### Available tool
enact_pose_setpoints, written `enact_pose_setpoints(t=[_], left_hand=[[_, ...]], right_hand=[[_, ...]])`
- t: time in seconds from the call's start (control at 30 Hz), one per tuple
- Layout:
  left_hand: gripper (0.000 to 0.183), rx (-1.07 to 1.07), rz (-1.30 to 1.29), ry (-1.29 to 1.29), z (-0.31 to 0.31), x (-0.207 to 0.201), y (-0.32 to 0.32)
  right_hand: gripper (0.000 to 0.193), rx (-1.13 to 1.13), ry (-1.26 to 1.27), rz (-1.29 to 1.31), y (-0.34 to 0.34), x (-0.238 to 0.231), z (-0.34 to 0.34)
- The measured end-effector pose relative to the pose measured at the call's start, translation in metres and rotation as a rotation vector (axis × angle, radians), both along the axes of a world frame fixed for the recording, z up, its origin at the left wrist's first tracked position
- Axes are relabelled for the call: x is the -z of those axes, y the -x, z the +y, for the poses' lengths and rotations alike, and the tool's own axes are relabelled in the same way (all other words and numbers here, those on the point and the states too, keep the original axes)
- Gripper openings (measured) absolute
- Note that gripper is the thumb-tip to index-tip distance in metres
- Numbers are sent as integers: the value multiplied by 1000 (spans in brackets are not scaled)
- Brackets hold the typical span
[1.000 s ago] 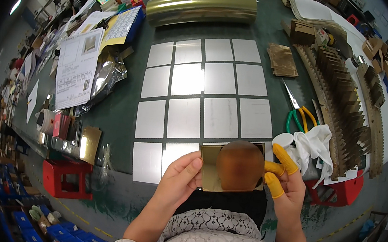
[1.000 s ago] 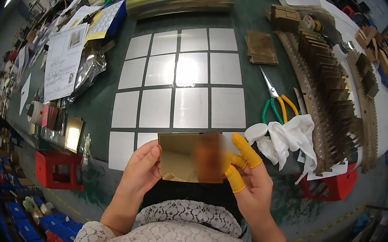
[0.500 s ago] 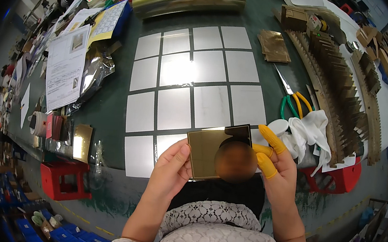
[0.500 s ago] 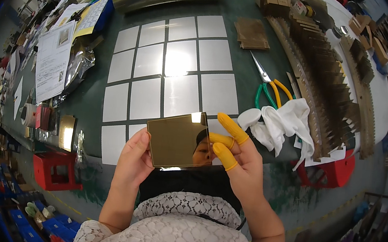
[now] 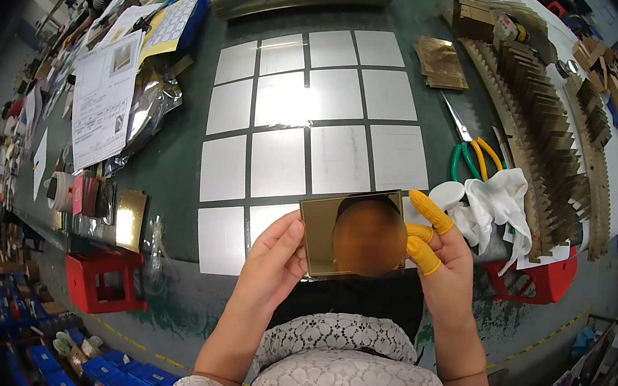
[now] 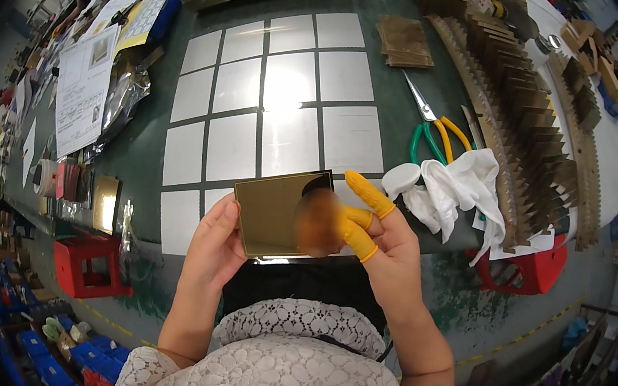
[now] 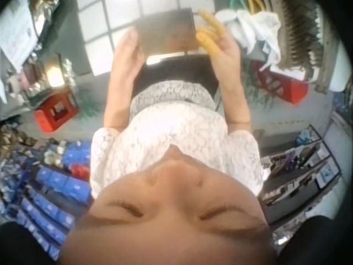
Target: The person wipes the surface of small, square, gold-colored mirrors with a white cloth. They handle the mirrors one at a time, picking them up from a stack, wiping them, and placing them back down. The person wears yellow finger cots on their right hand while performing the task.
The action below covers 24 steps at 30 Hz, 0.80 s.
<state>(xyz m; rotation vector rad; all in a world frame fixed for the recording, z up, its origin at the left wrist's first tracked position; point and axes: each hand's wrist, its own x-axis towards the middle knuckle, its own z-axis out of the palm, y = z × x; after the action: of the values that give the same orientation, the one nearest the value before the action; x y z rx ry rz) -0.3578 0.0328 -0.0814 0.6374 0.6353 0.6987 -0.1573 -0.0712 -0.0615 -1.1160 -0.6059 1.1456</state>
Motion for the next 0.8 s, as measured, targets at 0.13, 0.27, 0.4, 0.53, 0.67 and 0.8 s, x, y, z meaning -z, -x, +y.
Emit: enact_pose_setpoints(t=[0.13, 0.27, 0.4, 0.53, 0.67, 0.8], left_hand=[[39, 3, -17, 29, 2, 7, 0], [39, 11, -23, 49, 2, 10, 0], [41, 40, -77, 53, 4, 16, 3], [46, 40, -86, 24, 9, 10, 6], [76, 9, 118, -375, 16, -3, 13], [104, 107, 344, -945, 25, -19, 21]], right_hand=[[51, 7, -16, -11, 1, -2, -2], [51, 4, 4, -19, 2, -5, -1], [52, 33, 31, -29, 3, -3, -1], [52, 37, 34, -33, 1, -2, -2], [53, 52, 31, -71, -1, -1, -2], [53, 60, 48, -75, 0, -2, -2]])
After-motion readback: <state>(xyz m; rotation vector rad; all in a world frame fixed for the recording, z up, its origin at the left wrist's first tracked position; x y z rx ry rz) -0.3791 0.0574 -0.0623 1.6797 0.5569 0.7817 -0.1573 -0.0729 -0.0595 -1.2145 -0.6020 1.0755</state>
